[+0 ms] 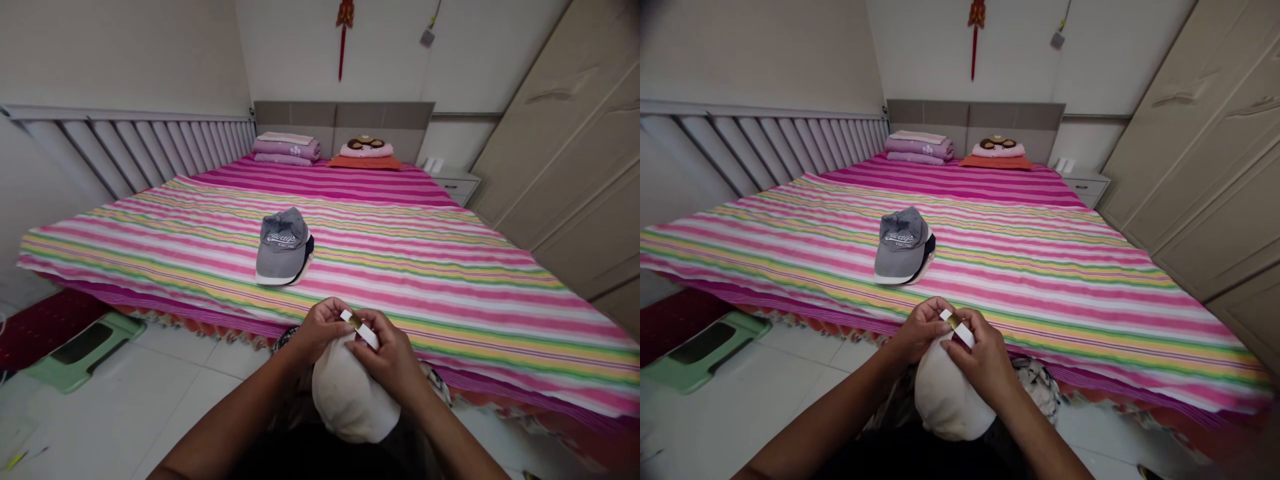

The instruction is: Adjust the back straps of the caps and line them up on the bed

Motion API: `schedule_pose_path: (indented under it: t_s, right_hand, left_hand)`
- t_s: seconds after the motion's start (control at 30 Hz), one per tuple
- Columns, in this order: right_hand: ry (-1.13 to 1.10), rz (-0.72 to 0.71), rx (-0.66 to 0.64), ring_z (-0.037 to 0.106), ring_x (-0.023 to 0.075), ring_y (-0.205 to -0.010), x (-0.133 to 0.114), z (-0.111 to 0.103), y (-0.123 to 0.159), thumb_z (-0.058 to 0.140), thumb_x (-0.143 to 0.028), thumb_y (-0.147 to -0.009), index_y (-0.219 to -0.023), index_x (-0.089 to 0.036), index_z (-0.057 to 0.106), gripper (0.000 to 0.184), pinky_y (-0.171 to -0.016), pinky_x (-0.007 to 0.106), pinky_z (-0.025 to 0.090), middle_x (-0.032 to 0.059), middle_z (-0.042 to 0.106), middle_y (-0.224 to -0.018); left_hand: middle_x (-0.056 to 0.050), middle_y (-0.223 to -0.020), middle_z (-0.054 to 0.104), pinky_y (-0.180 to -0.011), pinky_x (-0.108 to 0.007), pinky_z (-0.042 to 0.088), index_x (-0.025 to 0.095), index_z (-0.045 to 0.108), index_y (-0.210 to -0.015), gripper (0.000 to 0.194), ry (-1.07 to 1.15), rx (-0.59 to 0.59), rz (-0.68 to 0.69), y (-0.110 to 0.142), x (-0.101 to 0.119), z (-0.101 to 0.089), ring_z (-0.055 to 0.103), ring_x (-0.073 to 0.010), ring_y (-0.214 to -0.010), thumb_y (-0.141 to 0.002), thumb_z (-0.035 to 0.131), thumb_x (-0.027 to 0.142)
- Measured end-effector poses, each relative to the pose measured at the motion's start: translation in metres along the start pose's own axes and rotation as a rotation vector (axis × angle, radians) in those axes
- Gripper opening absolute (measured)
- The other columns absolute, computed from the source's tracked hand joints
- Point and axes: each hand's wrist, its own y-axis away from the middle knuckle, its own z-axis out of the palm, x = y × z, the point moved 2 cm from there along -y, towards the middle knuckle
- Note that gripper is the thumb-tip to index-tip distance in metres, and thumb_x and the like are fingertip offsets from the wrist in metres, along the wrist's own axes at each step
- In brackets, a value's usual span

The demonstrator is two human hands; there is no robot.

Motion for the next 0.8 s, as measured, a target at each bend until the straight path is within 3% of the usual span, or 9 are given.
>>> schedule_pose_path:
  t_s: [0.1,0.27,0.43,0.67,0.8]
  right_hand:
    - [0.256,-0.124,-0.01,0.059,0.0216,-0.08,-0.006,-0.001,0.0,0.061,-0.022,-0.068,-0.097,-0.021,0.058,0.029,-0.07,0.033,0.044,0.0065,0.065,-0.09]
    - [0.361,-0.189,0.05,0.062,0.0203,-0.075,-0.007,-0.002,-0.002,0.054,-0.02,-0.072,-0.092,-0.019,0.061,0.022,-0.066,0.03,0.047,0.0063,0.068,-0.084]
    - [0.434,-0.34,0.041,0.063,0.0196,-0.074,-0.009,-0.007,-0.004,0.052,-0.016,-0.072,-0.091,-0.02,0.062,0.021,-0.064,0.028,0.046,0.0061,0.069,-0.082]
    - [0.439,-0.25,-0.009,0.06,0.0163,-0.06,-0.012,-0.023,-0.005,0.052,-0.017,-0.071,-0.081,-0.021,0.062,0.015,-0.058,0.025,0.044,0.0018,0.067,-0.07]
    - [0.408,-0.236,-0.069,0.06,0.0167,-0.063,-0.013,-0.025,-0.005,0.051,-0.016,-0.071,-0.083,-0.022,0.061,0.017,-0.059,0.025,0.043,0.0017,0.067,-0.075]
  left_hand:
    - [0.0,-0.064,0.059,-0.055,-0.022,0.039,0.014,0.052,-0.074,0.035,0.056,0.002,-0.041,-0.001,-0.002,0.0,0.054,-0.0099,-0.054,-0.051,0.077,0.024]
    - [-0.001,-0.065,0.056,-0.057,-0.022,0.037,0.012,0.055,-0.072,0.027,0.035,-0.032,-0.036,-0.003,-0.002,-0.003,0.051,-0.0088,-0.056,-0.062,0.07,0.032]
    - [0.002,-0.059,0.051,-0.051,-0.019,0.031,0.012,0.055,-0.071,0.028,-0.125,-0.086,-0.129,-0.005,-0.001,-0.006,0.043,-0.006,-0.05,-0.065,0.067,0.037]
    - [0.002,-0.058,0.051,-0.056,-0.021,0.032,0.012,0.056,-0.07,0.032,-0.132,-0.065,-0.077,-0.004,0.011,-0.004,0.042,-0.0061,-0.05,-0.062,0.068,0.041]
    - [0.002,-0.059,0.052,-0.057,-0.022,0.033,0.012,0.057,-0.074,0.036,-0.135,-0.117,-0.099,-0.003,0.013,-0.004,0.041,-0.0055,-0.047,-0.058,0.071,0.042]
